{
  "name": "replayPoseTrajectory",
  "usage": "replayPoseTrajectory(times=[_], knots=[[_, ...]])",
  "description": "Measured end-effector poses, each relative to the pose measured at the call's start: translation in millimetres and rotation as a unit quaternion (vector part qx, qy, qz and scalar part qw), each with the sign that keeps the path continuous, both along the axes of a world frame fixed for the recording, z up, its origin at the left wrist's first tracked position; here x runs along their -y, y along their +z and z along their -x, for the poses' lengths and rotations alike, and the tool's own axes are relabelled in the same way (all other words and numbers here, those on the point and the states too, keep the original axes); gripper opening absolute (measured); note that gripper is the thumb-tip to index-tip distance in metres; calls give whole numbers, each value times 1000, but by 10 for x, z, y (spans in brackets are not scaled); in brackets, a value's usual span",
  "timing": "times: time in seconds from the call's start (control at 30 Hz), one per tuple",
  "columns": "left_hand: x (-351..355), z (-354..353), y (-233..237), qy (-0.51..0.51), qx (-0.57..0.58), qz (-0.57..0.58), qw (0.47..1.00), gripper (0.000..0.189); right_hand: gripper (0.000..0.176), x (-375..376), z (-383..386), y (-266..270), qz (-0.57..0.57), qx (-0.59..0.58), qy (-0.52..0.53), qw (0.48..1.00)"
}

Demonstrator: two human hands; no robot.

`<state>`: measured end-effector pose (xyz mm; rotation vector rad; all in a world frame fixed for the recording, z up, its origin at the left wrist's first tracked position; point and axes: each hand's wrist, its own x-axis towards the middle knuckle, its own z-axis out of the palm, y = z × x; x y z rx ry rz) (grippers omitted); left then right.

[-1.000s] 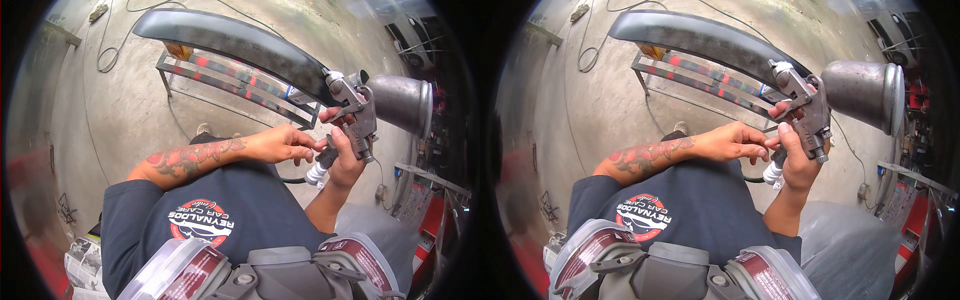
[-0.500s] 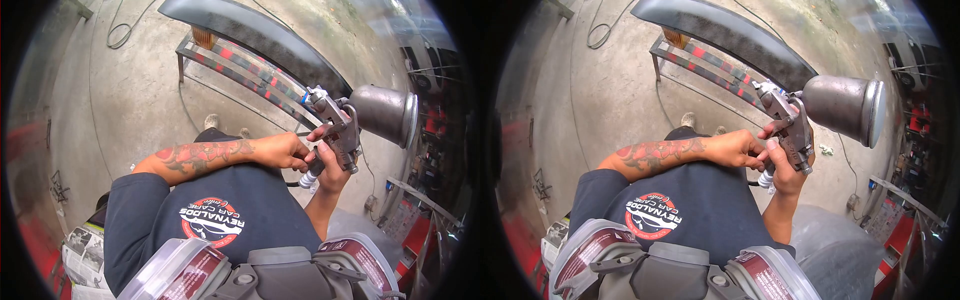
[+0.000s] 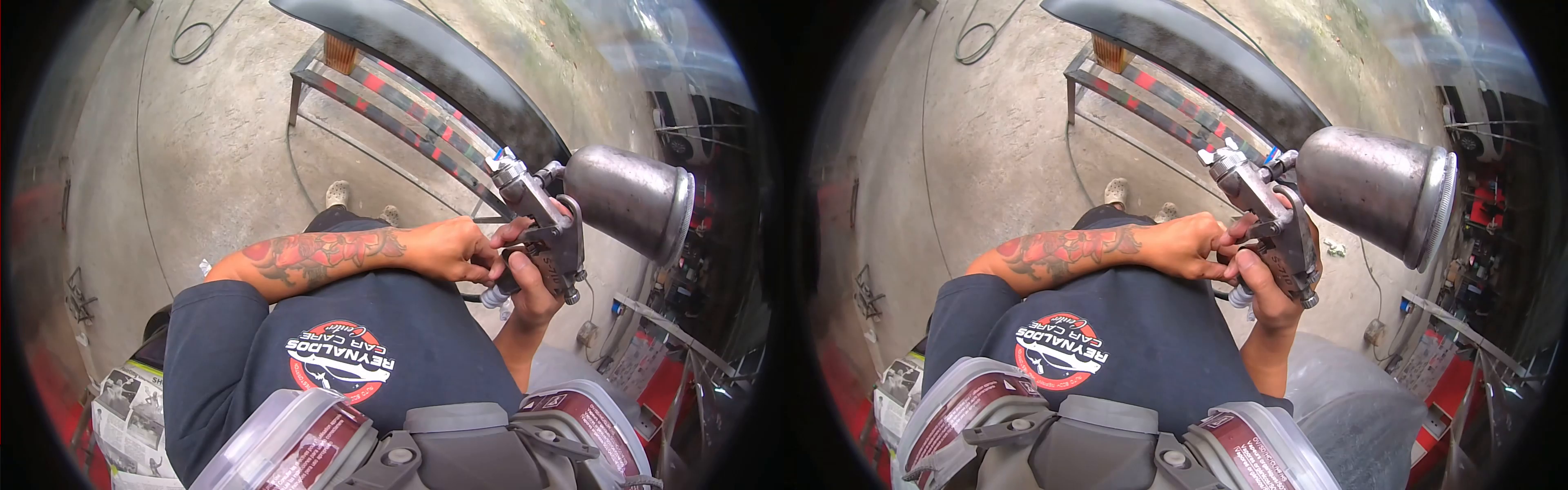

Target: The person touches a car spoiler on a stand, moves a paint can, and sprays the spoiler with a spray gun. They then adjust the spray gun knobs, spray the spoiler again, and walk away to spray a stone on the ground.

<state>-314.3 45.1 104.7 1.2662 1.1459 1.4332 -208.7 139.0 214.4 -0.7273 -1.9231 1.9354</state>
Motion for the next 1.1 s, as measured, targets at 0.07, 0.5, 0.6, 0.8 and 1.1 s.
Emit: replayPoseTrajectory(times=[0.07, 0.5, 0.6, 0.8, 1.1], knots=[[29, 14, 4, 1, -10, 2, 1000, 8, 77, 26, 7, 2, -2, 0, 1, 1000], [59, 15, -55, 2, 11, -29, 1000, 13, 75, 8, -3, -67, 8, -25, 19, 999], [60, 28, -72, -9, -14, -16, 1000, 14, 70, -13, -33, -108, 23, -55, 34, 998], [177, 218, 112, 3, -64, 83, 994, 20, 69, 12, 69, -102, 0, -32, 41, 999], [311, 575, 559, 229, -226, -185, 929, 40, 64, -51, 134, -321, -146, -19, 47, 988]])
